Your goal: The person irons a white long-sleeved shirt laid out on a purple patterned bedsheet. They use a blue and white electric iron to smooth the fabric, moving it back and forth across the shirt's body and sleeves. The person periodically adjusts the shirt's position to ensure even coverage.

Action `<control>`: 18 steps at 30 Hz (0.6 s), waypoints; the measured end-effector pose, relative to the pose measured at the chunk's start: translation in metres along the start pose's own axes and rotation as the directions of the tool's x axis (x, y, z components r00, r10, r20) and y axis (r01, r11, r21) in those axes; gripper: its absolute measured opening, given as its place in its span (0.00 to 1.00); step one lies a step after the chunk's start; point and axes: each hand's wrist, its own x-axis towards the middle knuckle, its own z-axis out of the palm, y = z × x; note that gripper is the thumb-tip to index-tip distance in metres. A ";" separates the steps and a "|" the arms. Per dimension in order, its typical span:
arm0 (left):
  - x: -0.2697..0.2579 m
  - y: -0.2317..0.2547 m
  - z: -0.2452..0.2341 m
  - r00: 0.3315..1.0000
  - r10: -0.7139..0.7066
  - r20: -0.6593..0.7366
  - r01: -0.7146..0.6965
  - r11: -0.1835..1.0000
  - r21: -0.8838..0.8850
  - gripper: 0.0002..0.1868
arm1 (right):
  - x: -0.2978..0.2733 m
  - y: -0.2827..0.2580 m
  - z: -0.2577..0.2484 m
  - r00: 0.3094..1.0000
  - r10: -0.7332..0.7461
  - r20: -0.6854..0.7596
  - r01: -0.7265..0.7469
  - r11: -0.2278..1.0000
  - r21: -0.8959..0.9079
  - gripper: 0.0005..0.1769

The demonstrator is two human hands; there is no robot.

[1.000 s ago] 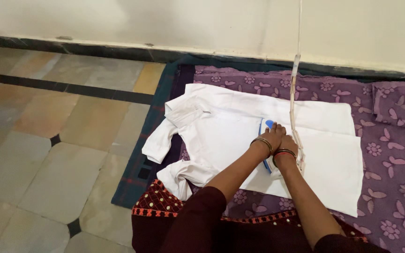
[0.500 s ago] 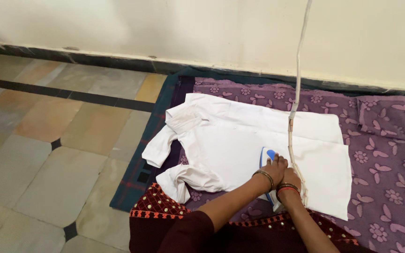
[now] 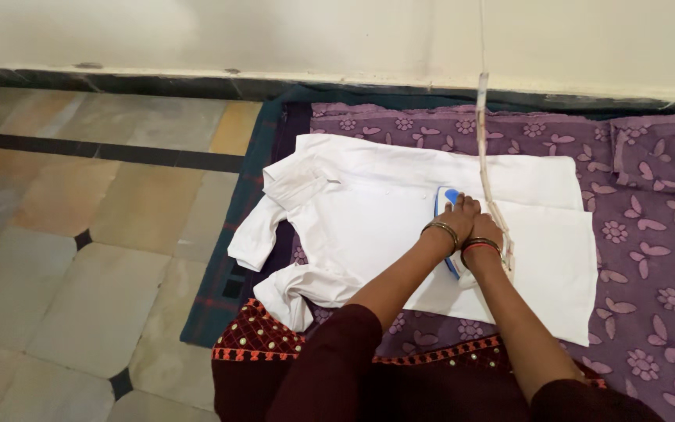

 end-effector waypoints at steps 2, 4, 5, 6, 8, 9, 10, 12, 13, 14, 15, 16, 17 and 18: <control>-0.009 0.008 -0.009 1.000 -0.020 0.019 0.020 1.000 0.001 0.36 | -0.006 0.004 0.000 0.999 0.003 0.037 -0.005 0.999 0.041 0.15; -0.022 0.021 -0.022 0.999 -0.031 0.005 0.031 1.000 -0.004 0.35 | -0.010 0.010 -0.004 0.999 -0.001 0.047 -0.001 0.998 0.056 0.15; -0.034 0.030 -0.026 0.997 -0.057 0.044 0.056 0.998 0.010 0.35 | -0.023 0.019 -0.003 0.998 0.001 0.057 -0.004 0.999 0.049 0.15; -0.046 0.042 -0.030 0.993 -0.083 0.083 0.081 0.996 0.026 0.36 | -0.036 0.026 -0.002 0.998 0.004 0.068 -0.007 0.999 0.041 0.16; -0.072 0.068 -0.037 0.981 -0.106 0.165 0.089 0.990 0.107 0.38 | -0.061 0.038 -0.010 0.976 -0.036 0.216 0.047 0.998 -0.048 0.17; -0.082 0.081 -0.039 0.973 -0.112 0.204 0.076 0.982 0.174 0.41 | -0.070 0.042 -0.020 0.958 -0.055 0.282 0.084 0.992 -0.092 0.18; -0.094 0.090 -0.037 0.969 -0.120 0.217 0.079 0.979 0.188 0.39 | -0.082 0.045 -0.029 0.947 -0.106 0.305 0.155 0.977 -0.143 0.19; -0.113 0.101 -0.029 0.978 -0.146 0.148 0.124 0.981 0.151 0.37 | -0.103 0.044 -0.046 0.911 -0.202 0.359 0.301 0.921 -0.245 0.30; -0.125 0.104 -0.021 0.984 -0.159 0.079 0.151 0.983 0.106 0.35 | -0.111 0.042 -0.051 0.902 -0.231 0.365 0.336 0.906 -0.257 0.30; -0.133 0.105 -0.015 0.985 -0.171 0.014 0.170 0.983 0.076 0.34 | -0.117 0.041 -0.056 0.891 -0.259 0.371 0.371 0.889 -0.269 0.30; -0.140 0.103 -0.010 0.986 -0.164 -0.029 0.166 0.983 0.078 0.33 | -0.121 0.039 -0.060 0.880 -0.286 0.378 0.403 0.872 -0.278 0.31; -0.145 0.100 -0.008 0.985 -0.156 -0.072 0.162 0.983 0.089 0.32 | -0.120 0.034 -0.062 0.874 -0.263 0.408 0.389 0.882 -0.264 0.31; -0.154 0.096 -0.006 0.984 -0.144 -0.105 0.156 0.980 0.123 0.30 | -0.121 0.026 -0.061 0.865 -0.238 0.441 0.373 0.893 -0.250 0.31; -0.159 0.089 -0.006 0.979 -0.191 -0.071 0.194 0.980 0.042 0.24 | -0.121 0.019 -0.059 0.854 -0.214 0.474 0.357 0.904 -0.236 0.31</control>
